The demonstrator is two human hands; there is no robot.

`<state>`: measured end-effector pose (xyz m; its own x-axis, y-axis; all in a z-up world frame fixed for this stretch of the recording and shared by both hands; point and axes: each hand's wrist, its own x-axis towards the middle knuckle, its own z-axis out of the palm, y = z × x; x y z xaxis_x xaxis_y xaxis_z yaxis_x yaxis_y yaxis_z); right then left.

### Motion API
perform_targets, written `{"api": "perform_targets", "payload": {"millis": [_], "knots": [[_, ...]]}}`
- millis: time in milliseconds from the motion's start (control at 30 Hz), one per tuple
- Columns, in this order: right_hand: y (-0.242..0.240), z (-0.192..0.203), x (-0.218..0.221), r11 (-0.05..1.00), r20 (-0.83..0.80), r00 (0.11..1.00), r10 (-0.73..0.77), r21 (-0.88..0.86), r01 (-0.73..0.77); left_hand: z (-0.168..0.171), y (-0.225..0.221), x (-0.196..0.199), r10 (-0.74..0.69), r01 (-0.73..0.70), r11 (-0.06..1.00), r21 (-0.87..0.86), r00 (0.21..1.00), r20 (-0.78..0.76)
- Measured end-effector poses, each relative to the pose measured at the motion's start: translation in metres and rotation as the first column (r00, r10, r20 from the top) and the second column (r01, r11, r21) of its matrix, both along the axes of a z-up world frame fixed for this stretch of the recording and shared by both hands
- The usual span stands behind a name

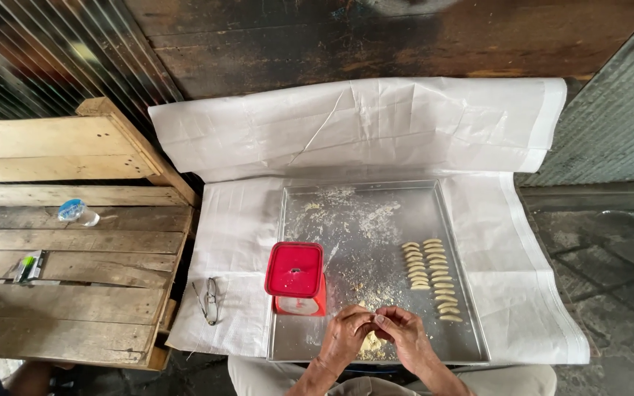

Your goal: Shaping small pieces of dough into crescent-shaped pastries and arranging them on a metal tray.

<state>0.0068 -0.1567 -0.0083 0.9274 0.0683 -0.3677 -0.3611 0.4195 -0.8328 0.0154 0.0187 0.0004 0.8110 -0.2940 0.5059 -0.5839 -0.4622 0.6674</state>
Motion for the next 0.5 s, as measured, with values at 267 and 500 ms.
{"api": "perform_targets", "payload": {"millis": [267, 500], "knots": [[0.007, 0.024, 0.001, 0.969, 0.096, 0.994, 0.061, -0.244, -0.036, -0.019, -0.004, -0.005, -0.007, -0.046, 0.962, -0.268, 0.981, -0.194], [0.006, -0.007, 0.006, 0.978, 0.064, 0.998, -0.018, -0.208, 0.031, -0.010, -0.013, -0.006, 0.000, -0.165, 0.933, -0.318, 0.887, -0.461]]}}
